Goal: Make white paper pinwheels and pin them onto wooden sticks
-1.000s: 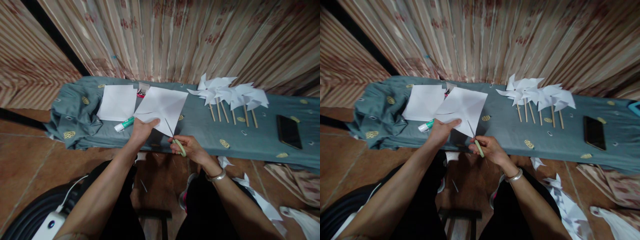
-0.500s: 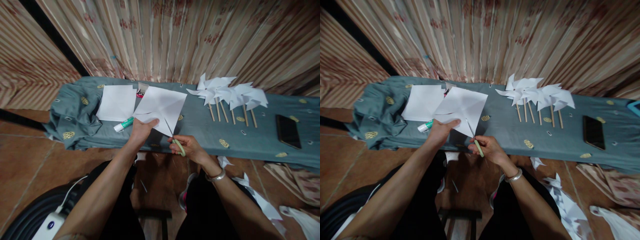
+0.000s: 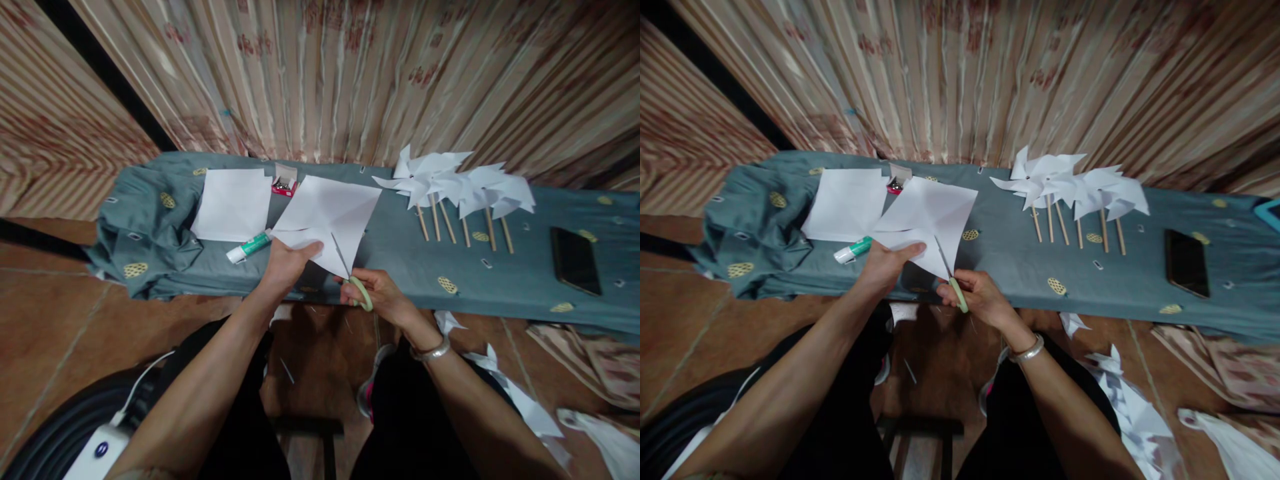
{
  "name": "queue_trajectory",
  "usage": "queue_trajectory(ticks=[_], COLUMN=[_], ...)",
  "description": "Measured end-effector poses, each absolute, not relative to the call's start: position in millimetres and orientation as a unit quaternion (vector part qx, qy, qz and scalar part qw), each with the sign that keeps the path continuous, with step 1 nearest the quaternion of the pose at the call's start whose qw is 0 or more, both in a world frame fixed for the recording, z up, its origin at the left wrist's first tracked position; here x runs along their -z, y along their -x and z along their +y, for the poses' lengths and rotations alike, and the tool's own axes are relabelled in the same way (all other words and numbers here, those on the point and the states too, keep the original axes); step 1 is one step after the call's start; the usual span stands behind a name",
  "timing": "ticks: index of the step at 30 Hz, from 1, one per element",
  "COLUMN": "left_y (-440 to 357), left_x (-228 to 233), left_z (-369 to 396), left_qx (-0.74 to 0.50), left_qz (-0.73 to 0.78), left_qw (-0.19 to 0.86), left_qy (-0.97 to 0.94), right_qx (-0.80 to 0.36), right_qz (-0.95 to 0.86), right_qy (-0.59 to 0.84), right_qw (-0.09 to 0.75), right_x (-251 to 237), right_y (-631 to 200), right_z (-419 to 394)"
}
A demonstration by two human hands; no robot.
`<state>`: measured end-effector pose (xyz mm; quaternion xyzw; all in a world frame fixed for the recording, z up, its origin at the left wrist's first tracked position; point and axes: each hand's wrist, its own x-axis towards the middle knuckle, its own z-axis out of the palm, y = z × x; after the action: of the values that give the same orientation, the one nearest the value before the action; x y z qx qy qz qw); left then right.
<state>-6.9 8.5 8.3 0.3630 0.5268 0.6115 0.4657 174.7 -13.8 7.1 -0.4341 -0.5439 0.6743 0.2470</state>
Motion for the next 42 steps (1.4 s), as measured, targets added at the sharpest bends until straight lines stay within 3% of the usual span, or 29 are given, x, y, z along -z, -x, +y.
queue_trajectory(ticks=[42], left_y=[3.6], left_x=[-8.8], left_z=[5.8], left_qx=[-0.623], left_qz=[0.514], left_qw=[0.469], left_qy=[-0.357], right_qx=[-0.672], right_qz=[-0.513], right_qy=[0.459], right_qw=[0.272], right_x=[-6.9], right_y=[-168.9], right_z=[-14.8])
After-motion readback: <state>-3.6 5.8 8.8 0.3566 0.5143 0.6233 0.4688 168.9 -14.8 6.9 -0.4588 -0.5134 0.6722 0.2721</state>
